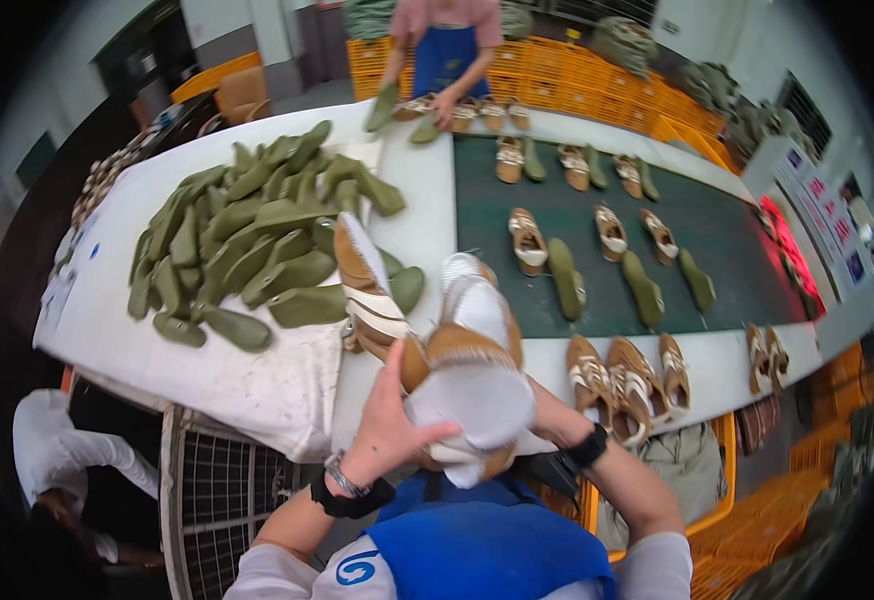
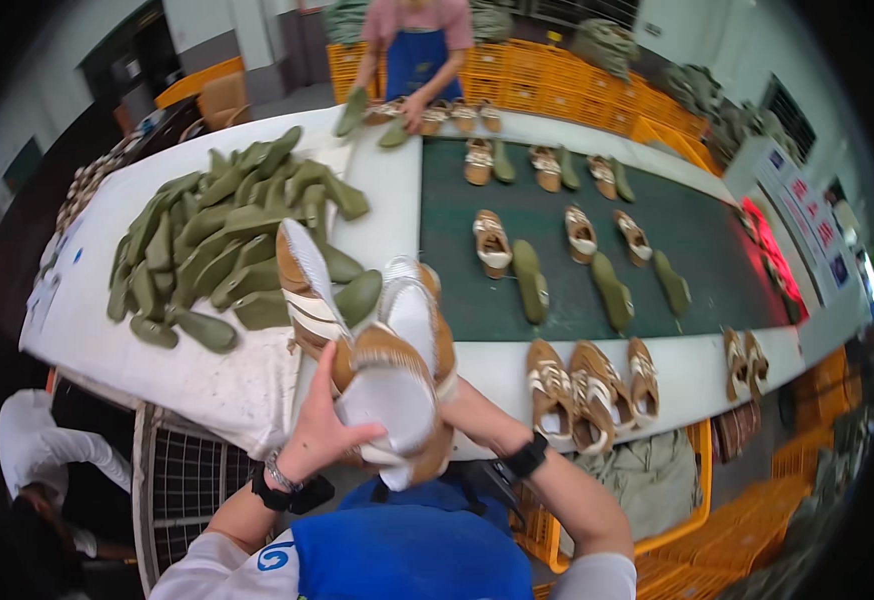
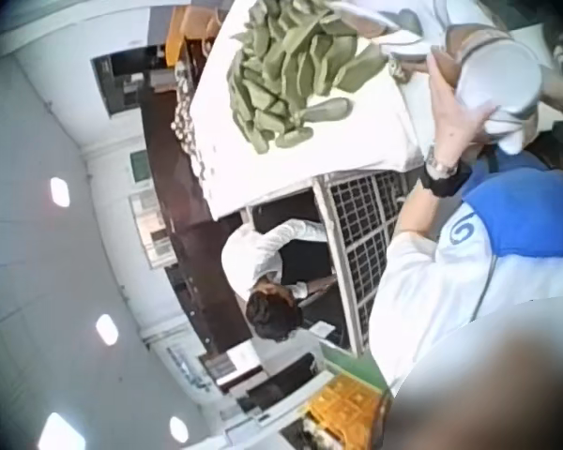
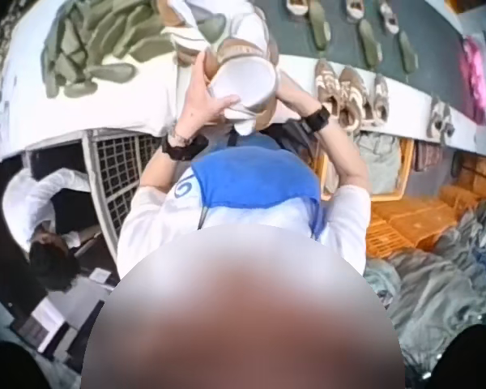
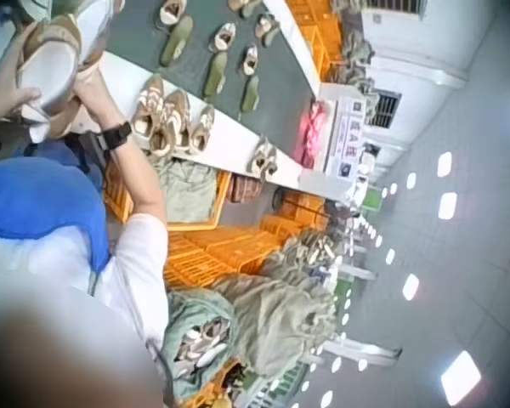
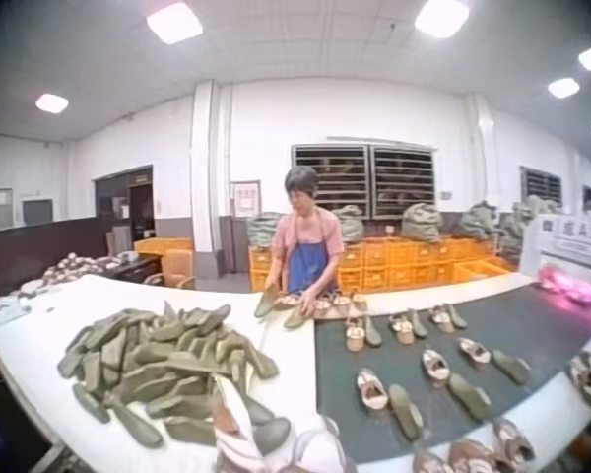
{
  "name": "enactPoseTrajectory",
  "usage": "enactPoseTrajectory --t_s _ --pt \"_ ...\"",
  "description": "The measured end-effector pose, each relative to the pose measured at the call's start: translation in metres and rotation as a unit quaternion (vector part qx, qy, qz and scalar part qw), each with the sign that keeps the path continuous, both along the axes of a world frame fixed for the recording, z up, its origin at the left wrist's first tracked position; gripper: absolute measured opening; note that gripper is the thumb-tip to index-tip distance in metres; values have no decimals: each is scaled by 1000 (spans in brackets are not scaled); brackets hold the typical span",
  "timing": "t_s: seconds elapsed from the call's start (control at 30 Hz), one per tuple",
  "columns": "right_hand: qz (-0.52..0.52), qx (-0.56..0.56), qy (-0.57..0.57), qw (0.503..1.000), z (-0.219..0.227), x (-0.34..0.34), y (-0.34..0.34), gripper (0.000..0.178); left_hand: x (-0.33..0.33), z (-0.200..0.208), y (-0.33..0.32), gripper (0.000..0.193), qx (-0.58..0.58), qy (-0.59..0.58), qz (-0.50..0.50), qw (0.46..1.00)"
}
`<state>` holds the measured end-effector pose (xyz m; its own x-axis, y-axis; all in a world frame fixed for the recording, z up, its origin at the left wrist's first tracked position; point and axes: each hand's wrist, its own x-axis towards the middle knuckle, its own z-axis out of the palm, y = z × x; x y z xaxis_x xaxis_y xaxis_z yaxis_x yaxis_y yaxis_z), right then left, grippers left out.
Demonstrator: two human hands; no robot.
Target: The person inserts green shoe trees into brown canvas shoes and places them on a conveyor belt. The person repeatedly picks shoes from a sack, inserts shoe trees, and moves the shoes along the line.
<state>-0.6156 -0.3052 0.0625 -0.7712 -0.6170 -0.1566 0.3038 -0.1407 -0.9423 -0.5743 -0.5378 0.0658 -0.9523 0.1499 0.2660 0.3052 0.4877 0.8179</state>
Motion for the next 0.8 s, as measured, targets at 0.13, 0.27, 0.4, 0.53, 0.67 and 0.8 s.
enactPoseTrajectory --t_s 0.13,0.27,0.4,0.53,0.67,0.8 --pt "-45 103 -32 993 -74 -84 -61 54 -41 -66 -30 106 -48 -107 135 984" --pt "-69 106 -2 992 -118 -111 -60 54 -61 -125 -35 98 -98 -139 255 952" --pt "-36 155 -23 987 -119 -124 -28 50 -68 -143 -58 80 -51 -148 291 944" --pt "-63 68 -125 988 -117 -129 4 43 -71 -149 -64 59 64 -129 272 951" --pt "-92 -27 -167 981 -113 -120 30 39 -56 -156 -48 68 40 -131 314 939" --pt "-184 82 -15 979 -107 -120 52 38 -34 -155 -43 86 85 -144 324 931"
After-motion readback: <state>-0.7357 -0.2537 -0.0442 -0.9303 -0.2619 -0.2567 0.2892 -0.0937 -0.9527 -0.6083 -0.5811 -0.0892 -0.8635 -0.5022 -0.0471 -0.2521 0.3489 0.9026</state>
